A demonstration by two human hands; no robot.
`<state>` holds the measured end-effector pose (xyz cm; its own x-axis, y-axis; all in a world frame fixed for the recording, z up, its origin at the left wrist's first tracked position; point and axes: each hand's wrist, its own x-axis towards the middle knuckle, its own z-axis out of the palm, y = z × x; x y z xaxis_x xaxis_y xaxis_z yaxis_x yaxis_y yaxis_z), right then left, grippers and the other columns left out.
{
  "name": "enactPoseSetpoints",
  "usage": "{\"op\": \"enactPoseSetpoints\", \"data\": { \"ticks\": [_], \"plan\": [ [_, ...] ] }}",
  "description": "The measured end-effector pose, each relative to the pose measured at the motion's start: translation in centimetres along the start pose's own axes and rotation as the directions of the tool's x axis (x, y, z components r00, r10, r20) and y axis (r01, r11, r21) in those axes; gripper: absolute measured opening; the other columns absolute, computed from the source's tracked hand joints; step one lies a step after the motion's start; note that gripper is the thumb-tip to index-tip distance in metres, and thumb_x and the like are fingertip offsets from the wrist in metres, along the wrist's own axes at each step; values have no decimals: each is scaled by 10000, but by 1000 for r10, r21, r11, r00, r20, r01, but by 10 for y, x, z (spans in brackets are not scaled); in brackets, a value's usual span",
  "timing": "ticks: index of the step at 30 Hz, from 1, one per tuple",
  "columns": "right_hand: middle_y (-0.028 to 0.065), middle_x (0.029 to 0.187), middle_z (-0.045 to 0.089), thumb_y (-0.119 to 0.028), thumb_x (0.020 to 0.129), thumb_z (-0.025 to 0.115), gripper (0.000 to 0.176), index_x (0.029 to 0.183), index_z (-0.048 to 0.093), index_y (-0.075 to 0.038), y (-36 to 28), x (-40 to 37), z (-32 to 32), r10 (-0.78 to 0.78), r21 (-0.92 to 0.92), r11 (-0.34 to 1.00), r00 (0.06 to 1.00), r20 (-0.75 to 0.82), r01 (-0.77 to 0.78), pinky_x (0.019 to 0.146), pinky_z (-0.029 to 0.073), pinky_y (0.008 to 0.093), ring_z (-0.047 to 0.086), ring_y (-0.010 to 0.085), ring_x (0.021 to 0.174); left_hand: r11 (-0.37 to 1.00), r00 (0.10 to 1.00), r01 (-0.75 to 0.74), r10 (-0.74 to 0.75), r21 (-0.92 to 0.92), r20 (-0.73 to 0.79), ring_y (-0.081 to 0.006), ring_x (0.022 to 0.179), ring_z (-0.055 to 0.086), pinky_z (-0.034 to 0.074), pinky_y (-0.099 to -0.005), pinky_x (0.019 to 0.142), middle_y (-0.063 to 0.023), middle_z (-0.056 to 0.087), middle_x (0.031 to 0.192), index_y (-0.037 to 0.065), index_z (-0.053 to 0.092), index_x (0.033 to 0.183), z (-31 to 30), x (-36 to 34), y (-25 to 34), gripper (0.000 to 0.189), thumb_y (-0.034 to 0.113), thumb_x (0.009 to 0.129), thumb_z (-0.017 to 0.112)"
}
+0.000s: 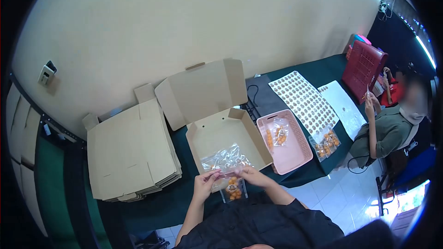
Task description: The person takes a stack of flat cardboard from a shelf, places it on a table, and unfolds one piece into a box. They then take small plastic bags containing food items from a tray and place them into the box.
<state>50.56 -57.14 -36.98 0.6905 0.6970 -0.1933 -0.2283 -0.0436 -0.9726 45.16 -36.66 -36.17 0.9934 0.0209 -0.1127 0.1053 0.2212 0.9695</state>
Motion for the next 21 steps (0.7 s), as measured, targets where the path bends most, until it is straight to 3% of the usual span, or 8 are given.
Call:
{"op": "enactPoseSetpoints", "data": {
  "ticks": [6,8,10,12,15,16,18,21],
  "plan": [
    [61,940,569,-239,835,583,442,1192,460,-9,26,-3,10,-41,-67,997,994,-102,34,770,427,261,522,106,866,965,985,102,-132,-240,-110,-195,849,594,490,-282,754,-154,589,994,-45,501,1111,2,11,-5,292,91,855,530],
    [69,982,579,-185,818,596,387,1133,475,5,56,8,-14,-95,-146,989,906,-413,37,799,431,294,550,164,891,979,962,-120,73,-165,-264,-192,943,545,469,-284,787,-162,516,1082,-10,437,1141,8,13,-18,319,111,858,521],
    [148,982,566,-176,790,611,416,1132,465,10,23,12,-31,-253,-563,817,799,-546,-126,795,436,322,572,267,859,994,968,-64,40,-91,-248,-189,980,517,454,-282,802,-158,482,1105,15,423,1143,4,14,-39,318,115,857,519],
    [215,988,529,-134,775,588,483,1201,397,-12,39,27,-54,-483,-756,639,693,-535,-139,756,450,374,557,355,829,1000,973,-16,13,-12,-231,-185,1016,489,440,-279,816,-154,449,1129,40,409,1146,-3,17,-67,319,119,856,517],
    [230,1008,499,-89,776,536,558,1279,300,-43,46,44,-71,-402,-766,578,718,-568,-282,728,445,430,544,384,841,965,974,226,-226,135,-13,-248,1098,440,370,-321,906,-165,409,1178,61,432,1150,-7,17,-102,319,157,854,505],
    [230,1008,499,-89,776,536,558,1279,300,-43,48,48,-74,-399,-765,580,721,-567,-280,728,445,430,544,384,841,964,973,229,-229,135,-18,-248,1098,440,370,-321,906,-165,409,1178,61,432,1150,-9,17,-112,319,157,854,505],
    [236,972,498,-68,777,496,618,1326,213,-58,54,53,-79,-270,-741,536,750,-604,-403,704,437,463,540,390,831,848,996,-28,-23,529,91,-329,1142,396,306,-362,970,-209,404,1183,41,447,1144,-10,18,-122,337,163,836,509],
    [252,1001,508,-94,787,493,629,1339,194,-54,69,58,-92,-121,-661,611,773,-622,-436,728,440,453,540,395,877,778,995,16,-75,628,67,-382,1201,321,259,-384,1006,-254,349,1260,29,462,1145,-8,15,-125,367,197,823,507]
  ]
}}
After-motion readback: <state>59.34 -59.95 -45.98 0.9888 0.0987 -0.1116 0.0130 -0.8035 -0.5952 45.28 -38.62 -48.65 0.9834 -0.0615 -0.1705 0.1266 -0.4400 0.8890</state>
